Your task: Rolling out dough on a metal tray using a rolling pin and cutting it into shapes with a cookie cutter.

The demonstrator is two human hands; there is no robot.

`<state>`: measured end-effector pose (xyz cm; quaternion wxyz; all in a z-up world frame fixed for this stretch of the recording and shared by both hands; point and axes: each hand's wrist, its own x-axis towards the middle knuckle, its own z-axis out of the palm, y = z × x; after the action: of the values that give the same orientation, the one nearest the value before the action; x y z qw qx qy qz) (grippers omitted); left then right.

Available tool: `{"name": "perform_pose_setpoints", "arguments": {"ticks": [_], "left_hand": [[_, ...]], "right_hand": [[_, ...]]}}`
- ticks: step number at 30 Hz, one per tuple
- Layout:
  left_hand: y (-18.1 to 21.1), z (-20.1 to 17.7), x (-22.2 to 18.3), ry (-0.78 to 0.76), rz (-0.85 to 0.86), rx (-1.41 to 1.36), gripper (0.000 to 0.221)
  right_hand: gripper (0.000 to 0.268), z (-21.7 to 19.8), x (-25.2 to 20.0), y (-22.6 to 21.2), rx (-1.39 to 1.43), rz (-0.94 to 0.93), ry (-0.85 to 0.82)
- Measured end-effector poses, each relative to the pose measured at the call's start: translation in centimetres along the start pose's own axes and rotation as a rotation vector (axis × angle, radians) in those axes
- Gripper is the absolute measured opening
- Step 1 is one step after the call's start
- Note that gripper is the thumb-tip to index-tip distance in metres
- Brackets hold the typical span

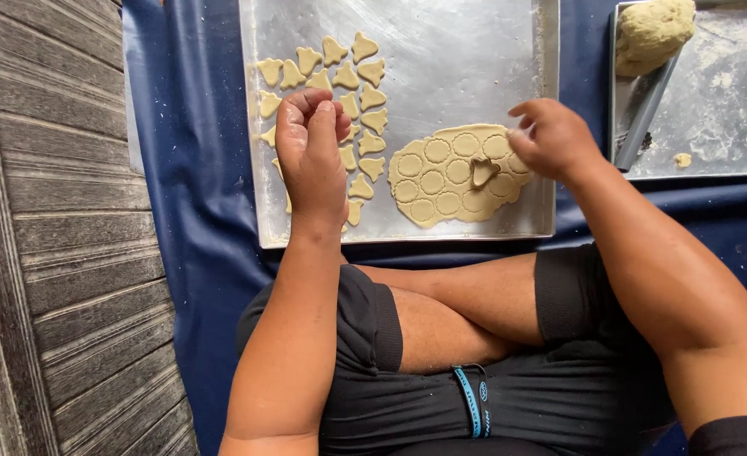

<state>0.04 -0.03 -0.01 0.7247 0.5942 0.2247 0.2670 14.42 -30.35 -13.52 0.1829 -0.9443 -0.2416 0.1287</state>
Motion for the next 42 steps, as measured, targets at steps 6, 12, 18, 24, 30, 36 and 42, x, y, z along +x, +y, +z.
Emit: {"name": "perform_pose_setpoints", "arguments": {"ticks": [6, 12, 18, 24, 30, 36, 42], "left_hand": [[-0.1, 0.1, 0.0, -0.006, 0.008, 0.015, 0.013], [0.1, 0.3, -0.2, -0.012, 0.023, 0.012, 0.012], [-0.2, 0.1, 0.1, -0.018, 0.010, 0.021, 0.013], [0.9, 0.3, -0.2, -0.035, -0.005, -0.018, 0.011], [2.5, 0.2, -1.4, -0.008, -0.097, -0.112, 0.010], [5.6, -0.1, -3.1, -0.001, -0.137, -0.353, 0.010], [6.0, -0.6, -4.3, -0.024, -0.154, -0.469, 0.012]], "right_hand": [[0.029, 0.4, 0.2, 1.0, 0.078, -0.007, 0.137], [0.038, 5.7, 3.2, 1.0, -0.051, -0.199, 0.257], [0.068, 7.0, 2.3, -7.3, -0.275, -0.211, 0.136], [0.093, 11.1, 3.3, -7.0, -0.376, -0.102, 0.065], [0.107, 11.1, 2.7, -7.4, -0.388, -0.103, 0.016], [0.113, 12.1, 3.6, -6.4, -0.426, -0.160, -0.015], [0.109, 12.8, 3.6, -6.0, -0.563, -0.184, 0.007]]}}
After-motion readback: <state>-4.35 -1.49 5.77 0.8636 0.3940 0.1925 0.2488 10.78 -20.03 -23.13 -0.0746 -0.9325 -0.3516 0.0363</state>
